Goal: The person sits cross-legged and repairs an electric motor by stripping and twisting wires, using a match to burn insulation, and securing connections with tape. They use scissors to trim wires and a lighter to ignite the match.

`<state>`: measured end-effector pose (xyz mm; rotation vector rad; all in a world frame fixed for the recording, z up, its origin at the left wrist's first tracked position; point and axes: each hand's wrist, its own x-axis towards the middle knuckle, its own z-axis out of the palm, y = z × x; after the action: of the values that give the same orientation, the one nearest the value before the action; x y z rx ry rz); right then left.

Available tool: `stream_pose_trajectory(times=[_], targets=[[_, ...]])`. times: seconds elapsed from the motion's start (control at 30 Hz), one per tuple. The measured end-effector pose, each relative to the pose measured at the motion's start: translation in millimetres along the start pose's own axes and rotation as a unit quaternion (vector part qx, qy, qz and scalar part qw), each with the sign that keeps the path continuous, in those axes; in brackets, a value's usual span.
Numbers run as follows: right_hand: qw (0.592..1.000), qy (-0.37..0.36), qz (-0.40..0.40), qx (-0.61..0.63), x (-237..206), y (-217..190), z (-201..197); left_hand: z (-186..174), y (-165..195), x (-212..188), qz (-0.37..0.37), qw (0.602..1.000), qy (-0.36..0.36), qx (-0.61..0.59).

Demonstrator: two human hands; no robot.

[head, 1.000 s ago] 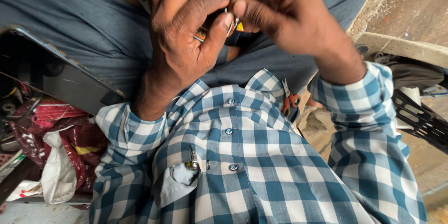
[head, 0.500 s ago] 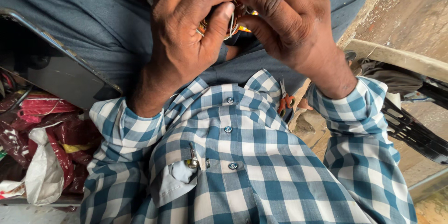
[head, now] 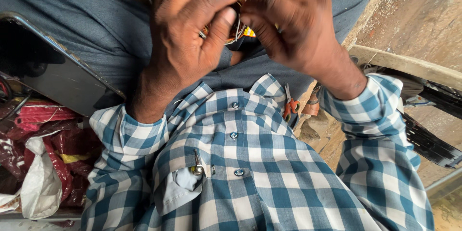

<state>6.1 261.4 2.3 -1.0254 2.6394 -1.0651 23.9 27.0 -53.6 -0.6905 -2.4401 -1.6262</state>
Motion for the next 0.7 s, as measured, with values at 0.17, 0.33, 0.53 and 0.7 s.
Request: stream_pose_trajectory(times=[0.17,0.33,0.53,0.7], targets=[[0.909,-0.033,0.265,0.319,-1,0,5,7,2,-2,0.004,1.000,-0.011,0.023],[0.867,-0.063,0.356,0.342,3,7,-2,15,3,-1,-0.003,0.999,0.022,0.027],[0.966,0.057,0.191,0.162,12,0,-25,16,3,6,0.011,0.998,0.056,0.021],[0.948,0.031,-0.129,-0.290,17,-15,-19,12,6,7,0.005,0.999,0.031,0.023]])
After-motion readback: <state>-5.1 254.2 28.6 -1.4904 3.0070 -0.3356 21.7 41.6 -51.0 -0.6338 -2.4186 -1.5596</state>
